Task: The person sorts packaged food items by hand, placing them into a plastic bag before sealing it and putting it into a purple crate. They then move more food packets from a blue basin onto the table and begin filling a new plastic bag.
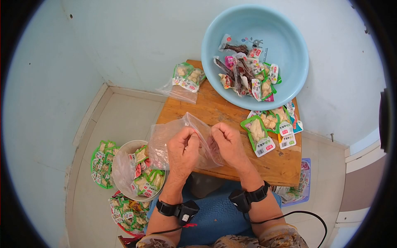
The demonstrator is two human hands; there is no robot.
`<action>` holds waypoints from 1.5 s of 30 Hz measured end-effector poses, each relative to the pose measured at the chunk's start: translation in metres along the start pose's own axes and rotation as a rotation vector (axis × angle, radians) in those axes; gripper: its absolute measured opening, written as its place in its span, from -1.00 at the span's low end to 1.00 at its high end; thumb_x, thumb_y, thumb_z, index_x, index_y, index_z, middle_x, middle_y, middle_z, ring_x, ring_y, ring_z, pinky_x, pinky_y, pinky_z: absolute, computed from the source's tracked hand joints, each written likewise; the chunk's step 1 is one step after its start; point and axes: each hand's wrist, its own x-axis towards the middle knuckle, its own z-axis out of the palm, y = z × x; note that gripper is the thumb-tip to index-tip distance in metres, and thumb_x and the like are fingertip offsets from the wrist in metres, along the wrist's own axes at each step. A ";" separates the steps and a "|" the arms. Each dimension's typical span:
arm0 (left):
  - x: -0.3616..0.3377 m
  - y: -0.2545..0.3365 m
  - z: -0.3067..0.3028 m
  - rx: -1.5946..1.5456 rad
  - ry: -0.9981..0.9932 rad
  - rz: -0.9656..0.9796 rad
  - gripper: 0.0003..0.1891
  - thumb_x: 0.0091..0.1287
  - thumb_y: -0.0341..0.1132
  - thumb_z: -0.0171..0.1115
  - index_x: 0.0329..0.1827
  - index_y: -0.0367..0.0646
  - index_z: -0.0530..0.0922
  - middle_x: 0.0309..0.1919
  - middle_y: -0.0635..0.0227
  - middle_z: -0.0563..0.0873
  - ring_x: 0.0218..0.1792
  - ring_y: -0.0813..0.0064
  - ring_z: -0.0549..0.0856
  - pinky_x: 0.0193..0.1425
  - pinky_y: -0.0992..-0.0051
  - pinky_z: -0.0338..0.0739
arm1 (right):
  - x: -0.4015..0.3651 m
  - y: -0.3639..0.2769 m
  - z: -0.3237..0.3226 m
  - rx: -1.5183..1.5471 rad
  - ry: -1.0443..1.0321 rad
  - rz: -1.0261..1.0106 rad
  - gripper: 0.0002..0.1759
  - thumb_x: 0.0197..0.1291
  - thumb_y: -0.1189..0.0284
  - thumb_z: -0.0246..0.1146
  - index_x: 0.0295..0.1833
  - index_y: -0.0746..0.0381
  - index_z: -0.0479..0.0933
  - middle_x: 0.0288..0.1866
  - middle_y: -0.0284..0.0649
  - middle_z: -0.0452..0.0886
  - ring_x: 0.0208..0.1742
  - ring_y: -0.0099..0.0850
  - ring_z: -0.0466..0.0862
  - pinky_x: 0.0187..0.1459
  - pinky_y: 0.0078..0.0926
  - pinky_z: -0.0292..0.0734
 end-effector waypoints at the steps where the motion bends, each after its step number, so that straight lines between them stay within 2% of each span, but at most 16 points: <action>1: -0.001 0.002 -0.001 -0.038 0.040 0.024 -0.85 0.45 -0.47 0.06 -0.30 -0.26 0.57 -0.46 0.47 0.63 -0.44 0.71 0.57 -0.31 0.63 0.49 | 0.001 0.002 -0.001 0.000 0.000 0.000 -0.77 0.48 0.41 0.11 -0.23 0.31 0.53 -0.44 -0.40 0.61 -0.50 -0.68 0.53 -0.46 -0.67 0.43; 4: -0.001 0.010 -0.006 -0.068 0.153 0.078 -0.86 0.39 -0.51 0.09 -0.34 -0.28 0.57 -0.52 0.51 0.59 -0.47 0.74 0.51 -0.39 0.63 0.41 | 0.006 0.006 -0.007 0.100 0.104 0.119 -0.77 0.46 0.42 0.11 -0.25 0.34 0.50 -0.50 -0.28 0.62 -0.53 -0.54 0.63 -0.48 -0.54 0.50; 6: -0.001 0.012 -0.011 -0.060 0.223 0.107 -0.88 0.34 -0.54 0.10 -0.38 -0.30 0.56 -0.57 0.53 0.55 -0.49 0.77 0.47 -0.43 0.62 0.37 | 0.008 0.007 -0.011 -0.163 0.197 0.068 -0.78 0.45 0.41 0.12 -0.23 0.34 0.50 -0.50 -0.19 0.63 -0.57 -0.47 0.65 -0.51 -0.44 0.52; 10: -0.001 0.013 -0.014 0.079 0.246 0.136 -0.89 0.31 -0.53 0.11 -0.39 -0.29 0.55 -0.60 0.45 0.53 -0.54 0.67 0.48 -0.46 0.55 0.36 | 0.005 0.011 -0.011 -0.306 0.159 0.054 -0.81 0.38 0.42 0.19 -0.22 0.35 0.50 -0.51 -0.09 0.63 -0.53 -0.27 0.68 -0.45 -0.32 0.56; 12: -0.003 0.016 -0.009 0.152 0.224 0.165 -0.91 0.28 -0.53 0.12 -0.40 -0.28 0.55 -0.62 0.37 0.53 -0.57 0.58 0.50 -0.48 0.50 0.37 | 0.005 0.018 -0.008 -0.497 0.052 -0.064 -0.81 0.29 0.40 0.28 -0.15 0.31 0.53 -0.32 -0.04 0.68 -0.34 -0.11 0.72 -0.33 -0.25 0.59; 14: -0.005 0.021 -0.001 0.462 0.133 0.343 -0.96 0.17 -0.52 0.14 -0.43 -0.27 0.53 -0.61 0.15 0.53 -0.60 0.25 0.54 -0.48 0.34 0.41 | 0.001 0.008 0.003 -0.570 0.165 -0.183 -0.79 0.24 0.39 0.31 -0.10 0.28 0.55 -0.20 -0.04 0.67 -0.24 -0.07 0.70 -0.27 -0.23 0.59; 16: -0.007 0.022 0.003 0.470 0.065 0.375 -0.97 0.13 -0.51 0.14 -0.45 -0.26 0.53 -0.60 0.09 0.54 -0.58 0.14 0.55 -0.47 0.28 0.43 | -0.001 -0.004 0.008 -0.649 0.273 -0.400 -0.72 0.20 0.40 0.35 0.03 0.17 0.58 0.09 -0.02 0.59 -0.06 -0.06 0.67 -0.16 -0.21 0.60; 19: -0.008 0.020 0.001 0.519 -0.030 0.403 -0.99 0.07 -0.51 0.14 -0.47 -0.25 0.52 -0.58 0.05 0.54 -0.55 0.04 0.57 -0.46 0.22 0.46 | 0.001 -0.006 0.003 -0.641 0.213 -0.604 -0.77 0.21 0.45 0.32 -0.01 0.18 0.59 -0.06 -0.04 0.64 -0.14 -0.04 0.68 -0.20 -0.17 0.60; 21: -0.007 0.016 0.001 0.549 -0.063 0.402 -0.99 0.06 -0.50 0.14 -0.48 -0.24 0.51 -0.58 0.07 0.55 -0.55 0.04 0.58 -0.45 0.21 0.46 | 0.001 0.004 0.002 -0.643 0.197 -0.543 -0.80 0.22 0.46 0.31 -0.04 0.20 0.60 -0.13 -0.05 0.65 -0.18 -0.04 0.68 -0.23 -0.17 0.59; 23: -0.007 0.013 0.002 0.541 0.055 0.442 -0.95 0.11 -0.50 0.15 -0.48 -0.29 0.52 -0.64 0.13 0.52 -0.63 0.24 0.53 -0.50 0.37 0.40 | 0.001 0.010 0.002 -0.641 0.180 -0.478 -0.84 0.23 0.48 0.30 -0.08 0.21 0.60 -0.21 -0.07 0.67 -0.22 -0.04 0.69 -0.26 -0.17 0.59; 25: -0.009 0.019 0.002 0.542 0.050 0.364 -0.95 0.11 -0.47 0.20 -0.45 -0.26 0.52 -0.60 0.12 0.54 -0.57 0.15 0.56 -0.45 0.28 0.45 | 0.002 0.012 0.004 -0.608 0.266 -0.515 -0.92 0.20 0.48 0.31 -0.21 0.23 0.60 -0.37 -0.09 0.66 -0.33 -0.05 0.68 -0.34 -0.17 0.56; 30: -0.020 0.036 0.014 0.672 -0.022 0.320 -0.84 0.12 -0.40 0.34 -0.32 -0.22 0.53 -0.46 0.12 0.60 -0.41 0.05 0.62 -0.29 0.15 0.52 | 0.003 0.017 0.004 -0.583 0.348 -0.389 -0.93 0.17 0.48 0.32 -0.32 0.23 0.58 -0.42 -0.09 0.65 -0.41 -0.06 0.67 -0.40 -0.19 0.53; 32: -0.023 0.035 0.021 0.768 0.060 0.324 -0.78 0.14 -0.39 0.38 -0.22 -0.23 0.55 -0.37 0.12 0.62 -0.32 0.03 0.63 -0.21 0.10 0.52 | 0.006 0.017 0.001 -0.560 0.371 -0.371 -0.93 0.16 0.47 0.33 -0.34 0.22 0.58 -0.45 -0.09 0.65 -0.43 -0.06 0.66 -0.41 -0.18 0.53; 36: -0.019 0.015 0.021 0.851 0.080 0.436 -0.82 0.20 -0.42 0.35 -0.17 -0.22 0.57 -0.34 0.12 0.63 -0.32 0.01 0.64 -0.24 0.10 0.52 | 0.006 0.013 -0.001 -0.523 0.340 -0.331 -0.91 0.16 0.47 0.33 -0.34 0.23 0.58 -0.44 -0.08 0.65 -0.41 -0.06 0.66 -0.40 -0.17 0.52; 41: -0.014 0.005 0.012 0.797 0.221 0.465 -0.90 0.31 -0.50 0.29 -0.15 -0.25 0.65 -0.33 0.08 0.70 -0.32 0.04 0.71 -0.25 0.25 0.57 | 0.006 0.018 0.000 -0.593 0.262 -0.417 -0.91 0.15 0.49 0.35 -0.29 0.28 0.59 -0.42 -0.07 0.65 -0.41 -0.09 0.67 -0.39 -0.24 0.53; 45: -0.008 0.003 0.008 0.745 0.341 0.557 -0.91 0.33 -0.47 0.32 -0.16 -0.27 0.68 -0.38 0.09 0.72 -0.40 0.12 0.72 -0.29 0.31 0.58 | 0.003 0.025 0.004 -0.723 0.160 -0.410 -0.90 0.15 0.52 0.31 -0.22 0.24 0.55 -0.35 -0.06 0.64 -0.33 0.01 0.66 -0.35 -0.12 0.53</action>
